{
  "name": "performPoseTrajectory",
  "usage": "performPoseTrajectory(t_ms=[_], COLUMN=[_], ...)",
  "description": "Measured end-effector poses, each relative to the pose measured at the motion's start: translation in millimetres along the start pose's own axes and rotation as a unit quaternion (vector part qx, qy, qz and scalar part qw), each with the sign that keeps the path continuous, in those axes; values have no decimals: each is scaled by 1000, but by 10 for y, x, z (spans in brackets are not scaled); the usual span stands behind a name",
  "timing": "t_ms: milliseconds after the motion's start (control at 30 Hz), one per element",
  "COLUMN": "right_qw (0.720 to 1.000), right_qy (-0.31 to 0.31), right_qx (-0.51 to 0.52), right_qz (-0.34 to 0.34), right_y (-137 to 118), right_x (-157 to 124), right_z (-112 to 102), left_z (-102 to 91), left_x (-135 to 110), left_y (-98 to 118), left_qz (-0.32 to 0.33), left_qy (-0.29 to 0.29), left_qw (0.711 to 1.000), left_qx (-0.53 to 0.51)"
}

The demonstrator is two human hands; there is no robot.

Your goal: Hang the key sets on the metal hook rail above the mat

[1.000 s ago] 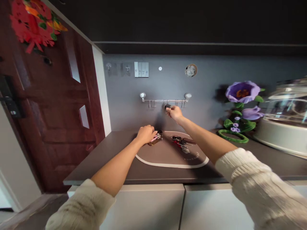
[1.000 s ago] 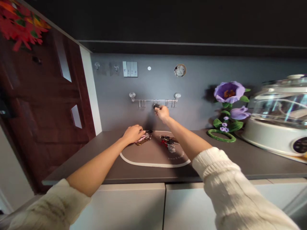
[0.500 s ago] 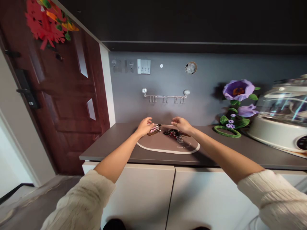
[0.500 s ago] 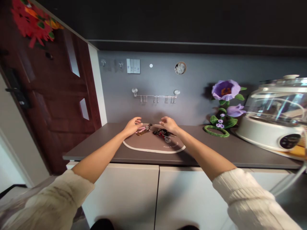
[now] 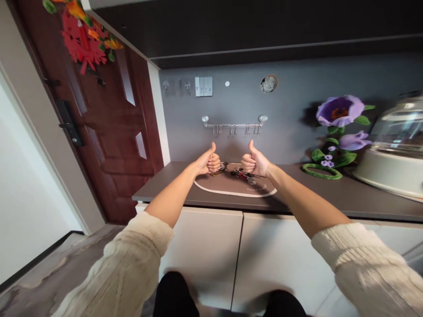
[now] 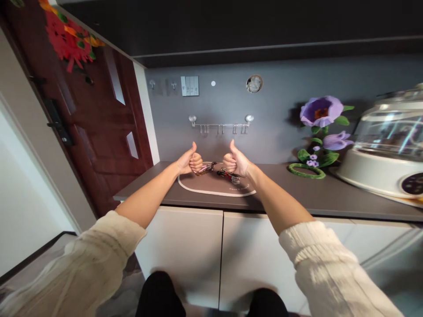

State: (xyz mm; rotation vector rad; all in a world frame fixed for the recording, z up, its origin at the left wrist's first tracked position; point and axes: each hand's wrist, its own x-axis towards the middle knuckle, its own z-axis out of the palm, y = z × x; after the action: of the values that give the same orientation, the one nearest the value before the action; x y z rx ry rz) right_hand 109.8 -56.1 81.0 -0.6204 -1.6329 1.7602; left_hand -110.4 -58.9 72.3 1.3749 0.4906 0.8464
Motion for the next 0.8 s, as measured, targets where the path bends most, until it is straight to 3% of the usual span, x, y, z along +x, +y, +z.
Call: performPoseTrajectory(t_ms=[133, 300, 600, 700, 800], right_qw=[999, 998, 999, 998, 993], right_qy=[-3, 11, 22, 46, 86], right_qx=[51, 55, 5, -31, -73], right_qz=[17, 26, 27, 14, -30], right_y=[338, 526, 471, 385, 284], right_x=[-47, -103, -77, -40, 34], right_z=[-106, -151, -111, -57, 8], left_z=[-108, -156, -156, -144, -147], left_x=[-32, -87, -48, -3, 87], left_y=[-301, -480, -448, -376, -303], left_qz=[-53, -51, -54, -17, 60], left_qy=[-5, 18, 40, 89, 180], left_qw=[998, 997, 998, 996, 977], left_qx=[-33, -57, -14, 26, 99])
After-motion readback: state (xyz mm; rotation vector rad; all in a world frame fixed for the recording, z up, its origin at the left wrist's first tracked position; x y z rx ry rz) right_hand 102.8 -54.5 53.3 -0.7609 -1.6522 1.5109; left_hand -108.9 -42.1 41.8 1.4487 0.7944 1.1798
